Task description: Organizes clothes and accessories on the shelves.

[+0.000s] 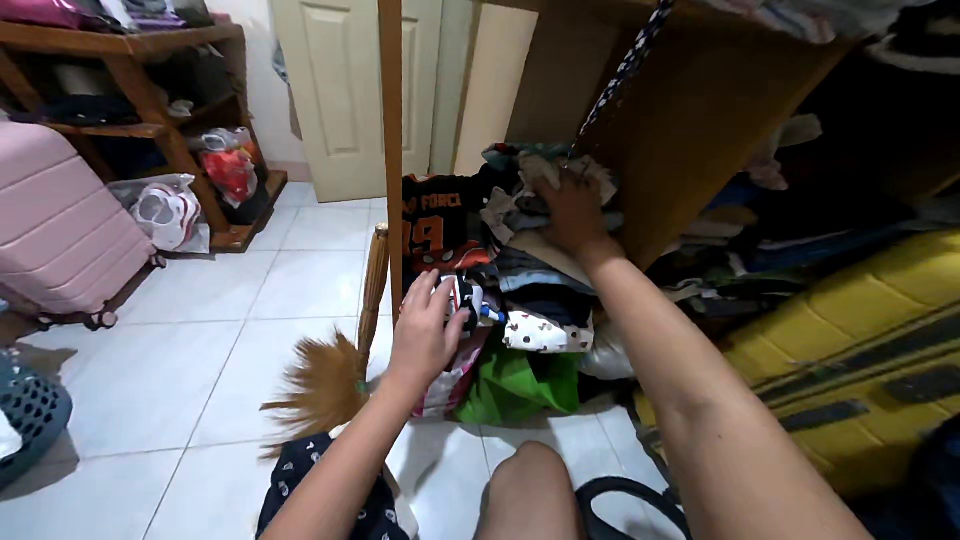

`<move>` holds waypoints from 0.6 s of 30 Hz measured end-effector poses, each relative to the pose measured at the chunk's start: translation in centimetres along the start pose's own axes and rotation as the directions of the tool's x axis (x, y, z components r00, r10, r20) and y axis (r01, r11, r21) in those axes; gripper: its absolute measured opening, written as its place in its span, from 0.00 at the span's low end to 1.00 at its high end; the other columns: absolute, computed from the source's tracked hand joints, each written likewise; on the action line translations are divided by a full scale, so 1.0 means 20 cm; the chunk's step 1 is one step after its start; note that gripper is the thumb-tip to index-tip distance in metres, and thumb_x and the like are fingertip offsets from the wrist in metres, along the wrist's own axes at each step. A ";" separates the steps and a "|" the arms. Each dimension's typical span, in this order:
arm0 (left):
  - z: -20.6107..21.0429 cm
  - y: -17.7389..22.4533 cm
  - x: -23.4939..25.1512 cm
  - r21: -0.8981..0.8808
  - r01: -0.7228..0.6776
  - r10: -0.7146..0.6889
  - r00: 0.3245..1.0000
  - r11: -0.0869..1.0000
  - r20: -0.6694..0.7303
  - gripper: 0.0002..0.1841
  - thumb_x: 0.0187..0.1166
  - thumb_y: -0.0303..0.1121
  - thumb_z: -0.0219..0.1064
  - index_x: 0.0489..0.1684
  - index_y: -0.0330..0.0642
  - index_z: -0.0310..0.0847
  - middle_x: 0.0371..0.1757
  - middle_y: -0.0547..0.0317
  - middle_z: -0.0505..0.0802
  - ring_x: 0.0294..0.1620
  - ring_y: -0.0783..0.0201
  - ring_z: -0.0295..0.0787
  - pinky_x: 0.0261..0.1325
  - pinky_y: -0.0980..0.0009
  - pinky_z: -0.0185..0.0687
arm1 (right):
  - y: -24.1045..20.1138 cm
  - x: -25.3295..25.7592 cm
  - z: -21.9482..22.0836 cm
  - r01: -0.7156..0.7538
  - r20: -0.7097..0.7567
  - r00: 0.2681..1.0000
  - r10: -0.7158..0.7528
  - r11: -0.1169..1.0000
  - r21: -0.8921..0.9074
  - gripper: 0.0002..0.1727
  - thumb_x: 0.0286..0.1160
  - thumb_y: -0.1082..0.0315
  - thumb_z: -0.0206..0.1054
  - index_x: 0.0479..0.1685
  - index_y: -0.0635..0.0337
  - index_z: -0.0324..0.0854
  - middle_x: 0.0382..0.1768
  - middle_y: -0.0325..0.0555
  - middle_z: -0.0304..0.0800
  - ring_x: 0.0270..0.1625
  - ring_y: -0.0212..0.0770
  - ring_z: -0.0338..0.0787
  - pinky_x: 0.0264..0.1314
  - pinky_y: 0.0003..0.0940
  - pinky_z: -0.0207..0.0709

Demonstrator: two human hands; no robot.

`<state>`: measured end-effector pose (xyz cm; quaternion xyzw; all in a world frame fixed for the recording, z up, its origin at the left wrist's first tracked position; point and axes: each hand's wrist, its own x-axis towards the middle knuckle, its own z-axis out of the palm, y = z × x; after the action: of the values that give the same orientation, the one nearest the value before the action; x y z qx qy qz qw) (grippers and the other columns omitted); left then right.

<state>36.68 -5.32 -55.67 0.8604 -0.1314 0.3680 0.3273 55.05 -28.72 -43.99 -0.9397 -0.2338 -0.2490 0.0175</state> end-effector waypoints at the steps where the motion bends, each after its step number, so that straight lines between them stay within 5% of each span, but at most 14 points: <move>1: 0.00 0.03 0.06 0.004 0.003 -0.003 0.999 1.000 0.050 0.24 0.79 0.35 0.70 0.70 0.31 0.81 0.75 0.29 0.81 0.80 0.32 0.73 0.79 0.41 0.71 | -0.01 -0.01 0.01 -0.014 -0.015 1.000 0.014 1.000 0.004 0.49 0.49 0.72 0.86 0.83 0.55 0.72 0.80 0.84 0.64 0.81 0.86 0.64 0.79 0.83 0.53; 4: 0.02 0.07 0.24 0.105 0.014 -0.031 0.987 0.994 0.157 0.24 0.81 0.30 0.67 0.75 0.30 0.76 0.78 0.27 0.78 0.82 0.30 0.70 0.82 0.40 0.67 | -0.03 -0.04 0.02 -0.054 -0.030 0.998 0.055 0.998 0.034 0.50 0.48 0.76 0.85 0.84 0.54 0.72 0.81 0.83 0.62 0.82 0.86 0.63 0.79 0.82 0.54; 8: 0.03 0.05 0.46 0.315 0.176 -0.296 0.872 0.933 0.389 0.38 0.78 0.32 0.68 0.89 0.32 0.57 0.86 0.31 0.69 0.88 0.35 0.61 0.84 0.39 0.61 | -0.04 -0.02 0.02 -0.097 0.005 0.995 0.097 0.995 0.021 0.51 0.48 0.76 0.85 0.85 0.51 0.70 0.83 0.82 0.60 0.83 0.84 0.62 0.83 0.79 0.53; 9: 0.03 0.04 0.49 0.330 0.207 -0.336 0.851 0.921 0.404 0.37 0.79 0.32 0.68 0.88 0.30 0.58 0.85 0.31 0.71 0.88 0.36 0.62 0.86 0.40 0.59 | -0.04 -0.02 0.03 -0.098 0.001 0.995 0.098 0.995 0.017 0.52 0.47 0.76 0.85 0.85 0.50 0.70 0.82 0.82 0.61 0.83 0.83 0.62 0.83 0.79 0.52; 13: -0.06 0.09 0.62 0.330 0.353 -0.467 0.796 0.875 0.387 0.22 0.85 0.30 0.60 0.77 0.31 0.72 0.69 0.29 0.84 0.72 0.32 0.81 0.71 0.35 0.75 | -0.05 -0.03 0.02 -0.098 0.015 0.995 0.098 0.995 0.036 0.53 0.48 0.78 0.83 0.87 0.48 0.68 0.85 0.80 0.58 0.86 0.82 0.57 0.85 0.78 0.48; 18: -0.16 0.18 0.75 0.288 0.331 -0.398 0.890 0.899 0.220 0.20 0.85 0.24 0.57 0.74 0.30 0.74 0.70 0.30 0.84 0.75 0.34 0.79 0.76 0.39 0.72 | -0.06 -0.04 0.00 -0.107 0.058 0.993 0.104 0.993 0.040 0.56 0.49 0.73 0.84 0.90 0.46 0.63 0.88 0.78 0.53 0.88 0.81 0.53 0.87 0.77 0.42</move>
<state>43.77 -5.74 -41.52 0.9456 0.0357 0.1902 0.2617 53.88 -28.05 -44.52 -0.9567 -0.1896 -0.2165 0.0446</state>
